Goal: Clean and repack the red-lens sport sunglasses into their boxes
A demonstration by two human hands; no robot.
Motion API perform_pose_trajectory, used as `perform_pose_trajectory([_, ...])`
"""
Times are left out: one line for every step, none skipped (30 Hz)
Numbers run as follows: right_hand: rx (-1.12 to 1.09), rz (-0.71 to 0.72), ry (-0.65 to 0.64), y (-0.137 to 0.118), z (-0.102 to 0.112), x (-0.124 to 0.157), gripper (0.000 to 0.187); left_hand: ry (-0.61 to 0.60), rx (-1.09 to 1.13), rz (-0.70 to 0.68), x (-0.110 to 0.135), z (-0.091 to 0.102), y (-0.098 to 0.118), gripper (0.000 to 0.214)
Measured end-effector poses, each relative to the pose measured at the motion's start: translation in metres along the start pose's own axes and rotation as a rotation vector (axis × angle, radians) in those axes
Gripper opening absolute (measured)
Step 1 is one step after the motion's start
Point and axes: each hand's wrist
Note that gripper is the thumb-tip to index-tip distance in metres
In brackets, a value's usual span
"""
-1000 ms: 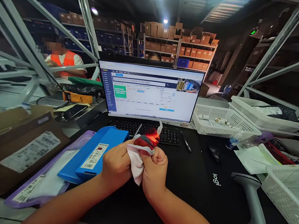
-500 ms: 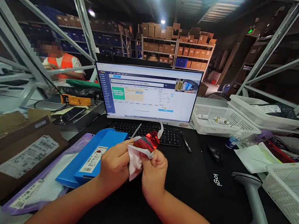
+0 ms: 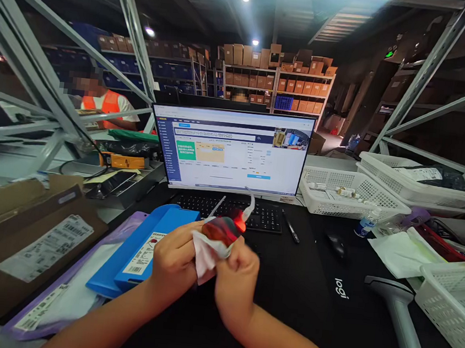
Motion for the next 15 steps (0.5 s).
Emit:
perform_pose_trajectory([0.077, 0.093, -0.052, 0.002, -0.001, 0.007, 0.065, 0.01, 0.009, 0.009, 0.0, 0.001, 0.0, 0.006])
perform_pose_trajectory([0.126, 0.152, -0.102, 0.003, -0.002, 0.01, 0.066, 0.022, 0.016, 0.02, 0.0, 0.002, 0.0, 0.008])
perform_pose_trajectory([0.136, 0.162, -0.14, 0.001, -0.001, 0.009, 0.068, 0.035, 0.022, 0.03, -0.001, 0.004, 0.001, 0.009])
perform_pose_trajectory([0.105, 0.119, -0.16, -0.002, 0.001, 0.003, 0.069, 0.042, 0.03, 0.034, -0.002, 0.005, 0.001, 0.008])
perform_pose_trajectory([0.045, 0.033, -0.161, -0.007, 0.004, -0.005, 0.07, 0.035, 0.041, 0.031, -0.003, 0.005, 0.001, 0.007])
perform_pose_trajectory([-0.032, -0.069, -0.132, -0.012, 0.008, -0.016, 0.07, 0.011, 0.054, 0.017, -0.004, 0.006, 0.0, 0.006])
perform_pose_trajectory([-0.11, -0.171, -0.088, -0.018, 0.011, -0.027, 0.071, -0.026, 0.069, -0.008, -0.004, 0.006, 0.0, 0.005])
perform_pose_trajectory([-0.178, -0.262, -0.044, -0.022, 0.015, -0.038, 0.071, -0.065, 0.083, -0.04, -0.005, 0.005, 0.0, 0.005])
perform_pose_trajectory([-0.226, -0.334, -0.009, -0.026, 0.017, -0.047, 0.072, -0.098, 0.091, -0.071, -0.005, 0.005, -0.001, 0.005])
perform_pose_trajectory([-0.256, -0.385, 0.012, -0.027, 0.019, -0.052, 0.072, -0.117, 0.092, -0.092, -0.005, 0.003, -0.001, 0.004])
perform_pose_trajectory([-0.27, -0.409, 0.025, -0.026, 0.019, -0.054, 0.072, -0.118, 0.084, -0.098, -0.004, 0.002, -0.002, 0.003])
perform_pose_trajectory([-0.271, -0.403, 0.039, -0.023, 0.017, -0.051, 0.07, -0.1, 0.067, -0.091, -0.003, 0.0, -0.002, 0.002])
perform_pose_trajectory([-0.256, -0.368, 0.056, -0.018, 0.015, -0.045, 0.068, -0.072, 0.038, -0.069, -0.002, -0.001, -0.002, 0.006])
perform_pose_trajectory([-0.217, -0.305, 0.067, -0.013, 0.012, -0.035, 0.066, -0.041, 0.012, -0.04, -0.001, -0.002, -0.003, 0.009])
perform_pose_trajectory([-0.154, -0.215, 0.061, -0.006, 0.009, -0.024, 0.064, -0.018, -0.006, -0.019, 0.001, -0.003, -0.003, 0.01])
Point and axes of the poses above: each hand's wrist, its own x-axis away from the middle knuckle, its own z-axis out of the back of the hand, y = z × x, and after that the axes turned 12 degrees about z, right-handed
